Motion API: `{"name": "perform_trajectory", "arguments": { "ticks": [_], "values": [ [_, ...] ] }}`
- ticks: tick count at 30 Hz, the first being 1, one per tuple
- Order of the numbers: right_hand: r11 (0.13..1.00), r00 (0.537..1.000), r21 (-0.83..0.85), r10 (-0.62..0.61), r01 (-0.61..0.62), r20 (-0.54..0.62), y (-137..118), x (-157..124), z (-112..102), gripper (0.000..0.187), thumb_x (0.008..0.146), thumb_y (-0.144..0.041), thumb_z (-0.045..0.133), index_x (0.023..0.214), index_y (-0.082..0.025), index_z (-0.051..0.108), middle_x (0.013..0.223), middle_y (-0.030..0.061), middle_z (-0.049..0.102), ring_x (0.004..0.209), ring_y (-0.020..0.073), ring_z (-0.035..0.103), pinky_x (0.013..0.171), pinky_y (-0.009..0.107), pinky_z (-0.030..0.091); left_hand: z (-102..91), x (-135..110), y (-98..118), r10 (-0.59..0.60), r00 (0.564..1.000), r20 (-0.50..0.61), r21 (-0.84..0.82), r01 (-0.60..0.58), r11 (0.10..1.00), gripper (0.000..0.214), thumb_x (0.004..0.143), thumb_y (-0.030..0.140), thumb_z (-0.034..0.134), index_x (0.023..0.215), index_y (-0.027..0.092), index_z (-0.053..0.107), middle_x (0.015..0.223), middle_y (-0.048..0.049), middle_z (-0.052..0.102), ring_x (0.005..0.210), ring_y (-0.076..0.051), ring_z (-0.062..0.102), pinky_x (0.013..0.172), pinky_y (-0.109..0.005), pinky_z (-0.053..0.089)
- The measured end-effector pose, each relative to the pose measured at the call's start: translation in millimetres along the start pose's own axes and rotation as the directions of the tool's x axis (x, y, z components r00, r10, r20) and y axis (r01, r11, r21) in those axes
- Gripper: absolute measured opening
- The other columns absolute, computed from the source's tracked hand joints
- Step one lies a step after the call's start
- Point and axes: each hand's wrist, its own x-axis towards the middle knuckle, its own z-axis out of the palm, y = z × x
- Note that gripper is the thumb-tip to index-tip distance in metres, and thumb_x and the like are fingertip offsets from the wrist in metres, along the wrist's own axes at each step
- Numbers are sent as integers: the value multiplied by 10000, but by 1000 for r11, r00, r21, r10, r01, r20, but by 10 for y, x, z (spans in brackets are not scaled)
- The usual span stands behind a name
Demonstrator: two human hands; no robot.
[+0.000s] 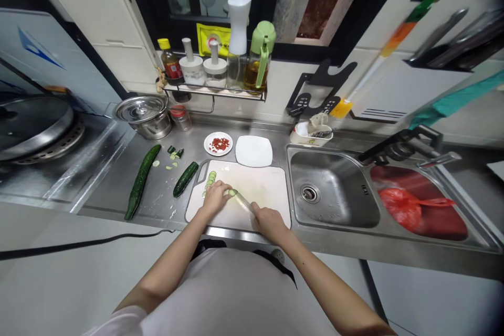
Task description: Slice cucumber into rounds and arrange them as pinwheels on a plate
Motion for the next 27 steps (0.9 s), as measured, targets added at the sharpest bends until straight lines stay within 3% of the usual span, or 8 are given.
{"name": "perform_trajectory", "arguments": {
  "ticks": [9, 27],
  "values": [
    [1000, 1000, 5, 1, -1, 26, -15, -23, -60, 338, 902, -131, 363, 1228, -186, 428, 976, 135, 702, 940, 248, 669, 744, 300, 420, -21, 91, -50, 35, 998, 47, -18, -34, 999, 259, 823, 258, 678, 1072, 321, 714, 1098, -48, 617, 1128, -253, 527, 999, -404, 355],
    [999, 999, -35, -27, 28, 24, -23, 2, 2, 346, 910, -142, 359, 1247, -162, 439, 949, 138, 708, 909, 265, 684, 705, 313, 446, 20, 111, -111, 60, 998, 37, -48, -58, 997, 255, 826, 279, 661, 1075, 311, 710, 1083, -44, 618, 1113, -256, 525, 997, -423, 358]
  ]
}}
